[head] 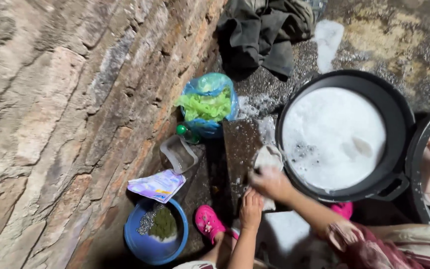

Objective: Hand-washing clothes in a tub and on a scrubbing board using soap and a brush.

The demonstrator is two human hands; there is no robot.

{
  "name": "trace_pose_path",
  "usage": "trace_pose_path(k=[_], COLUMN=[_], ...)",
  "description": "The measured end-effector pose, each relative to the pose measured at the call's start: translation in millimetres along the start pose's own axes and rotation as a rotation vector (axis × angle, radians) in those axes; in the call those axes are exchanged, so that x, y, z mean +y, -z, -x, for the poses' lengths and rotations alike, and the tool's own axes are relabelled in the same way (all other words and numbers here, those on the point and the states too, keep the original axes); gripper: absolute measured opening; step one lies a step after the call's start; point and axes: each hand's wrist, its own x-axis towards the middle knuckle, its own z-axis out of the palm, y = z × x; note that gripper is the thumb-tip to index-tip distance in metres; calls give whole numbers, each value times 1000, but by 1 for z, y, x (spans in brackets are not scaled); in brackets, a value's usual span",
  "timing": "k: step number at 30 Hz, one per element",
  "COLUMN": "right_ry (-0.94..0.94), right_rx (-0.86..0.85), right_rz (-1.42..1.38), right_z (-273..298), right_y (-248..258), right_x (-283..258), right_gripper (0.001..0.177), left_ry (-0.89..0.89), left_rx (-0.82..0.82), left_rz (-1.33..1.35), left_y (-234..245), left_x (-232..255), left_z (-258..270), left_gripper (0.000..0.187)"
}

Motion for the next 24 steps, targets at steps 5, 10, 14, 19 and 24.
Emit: trace_pose_path(k=[5,10,14,19,24], right_ry=[-373,-194,-314,-549,-243], right_rx=[-39,235,-76,-48,72], right_rz=[69,-50,86,167,70], right_z=[-42,-19,-33,-29,-2], right_y=[-4,15,-4,-3,-7], right_x=[44,-9,33,28,-2], right_gripper=[44,32,47,45,46], left_ry=[-8,70,38,36,16], left_rx=[-18,-172,-34,-29,-10], left_rz=[27,19,17,2,24], left_y=[22,1,9,5,-3], left_x=[10,2,5,3,0], left_z=[-12,0,6,17,1], left_gripper=[16,23,12,10,12])
